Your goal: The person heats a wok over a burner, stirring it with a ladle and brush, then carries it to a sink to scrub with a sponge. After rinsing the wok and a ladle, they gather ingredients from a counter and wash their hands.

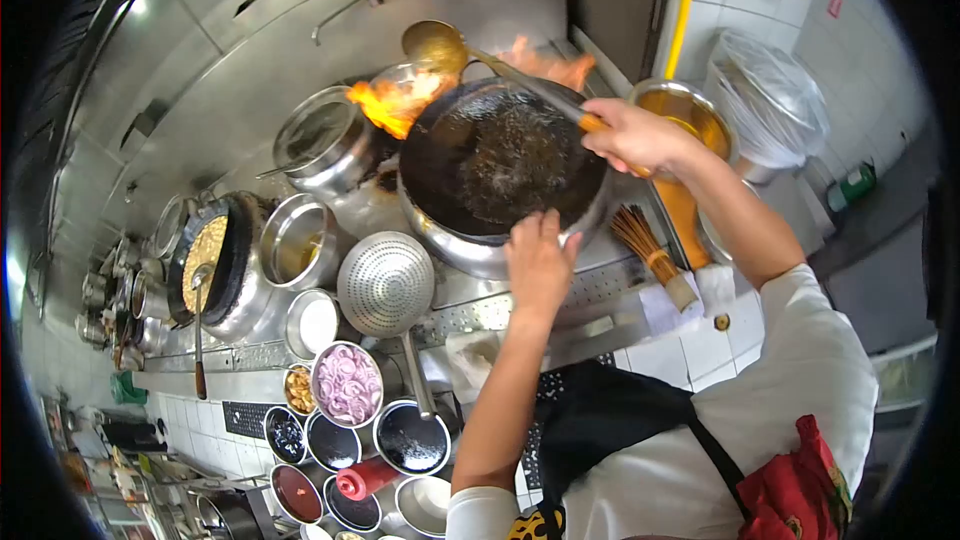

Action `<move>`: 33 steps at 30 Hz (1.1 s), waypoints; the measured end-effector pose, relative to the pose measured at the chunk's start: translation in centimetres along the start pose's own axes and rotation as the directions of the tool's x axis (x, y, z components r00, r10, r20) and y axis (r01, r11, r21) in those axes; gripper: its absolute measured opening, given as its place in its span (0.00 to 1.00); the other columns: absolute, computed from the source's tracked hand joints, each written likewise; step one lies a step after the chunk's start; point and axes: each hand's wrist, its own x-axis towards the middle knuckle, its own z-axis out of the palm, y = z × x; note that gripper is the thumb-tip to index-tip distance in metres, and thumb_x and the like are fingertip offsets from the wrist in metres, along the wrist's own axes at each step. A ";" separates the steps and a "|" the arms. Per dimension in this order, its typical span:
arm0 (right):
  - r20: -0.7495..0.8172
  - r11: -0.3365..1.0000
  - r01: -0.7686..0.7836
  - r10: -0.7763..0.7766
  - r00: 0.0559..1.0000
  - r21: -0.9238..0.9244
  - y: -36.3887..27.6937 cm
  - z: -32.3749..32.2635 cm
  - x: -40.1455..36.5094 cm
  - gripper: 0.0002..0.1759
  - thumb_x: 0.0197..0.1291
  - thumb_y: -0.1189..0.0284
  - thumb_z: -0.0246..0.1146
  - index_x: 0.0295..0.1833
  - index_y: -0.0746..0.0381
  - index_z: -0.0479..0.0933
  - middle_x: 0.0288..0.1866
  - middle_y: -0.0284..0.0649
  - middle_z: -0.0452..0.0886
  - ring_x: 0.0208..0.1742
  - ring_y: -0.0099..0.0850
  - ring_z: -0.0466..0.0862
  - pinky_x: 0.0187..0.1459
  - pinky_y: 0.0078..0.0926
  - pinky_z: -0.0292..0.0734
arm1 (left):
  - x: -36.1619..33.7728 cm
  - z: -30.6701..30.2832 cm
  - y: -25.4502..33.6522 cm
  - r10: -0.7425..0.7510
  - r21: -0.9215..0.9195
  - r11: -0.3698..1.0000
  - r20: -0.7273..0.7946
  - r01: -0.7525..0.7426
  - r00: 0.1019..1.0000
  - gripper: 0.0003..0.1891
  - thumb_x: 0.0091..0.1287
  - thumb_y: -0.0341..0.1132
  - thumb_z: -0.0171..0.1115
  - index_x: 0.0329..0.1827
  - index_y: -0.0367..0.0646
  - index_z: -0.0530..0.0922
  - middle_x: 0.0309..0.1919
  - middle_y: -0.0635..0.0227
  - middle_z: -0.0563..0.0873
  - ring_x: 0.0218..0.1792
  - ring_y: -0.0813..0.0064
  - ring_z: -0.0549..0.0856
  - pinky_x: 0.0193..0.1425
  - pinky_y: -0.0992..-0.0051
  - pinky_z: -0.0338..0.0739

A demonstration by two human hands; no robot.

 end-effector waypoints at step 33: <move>0.581 -0.176 -0.766 -0.555 0.596 0.618 -14.8 10.5 19.9 0.06 0.58 0.82 0.58 0.33 0.66 0.66 0.29 0.36 0.72 0.27 0.23 0.77 0.25 0.17 0.72 | 3.8 -3.5 -4.6 -0.467 -0.551 0.750 -0.052 0.365 0.883 0.17 0.73 0.44 0.55 0.52 0.40 0.79 0.47 0.63 0.84 0.44 0.68 0.83 0.46 0.70 0.77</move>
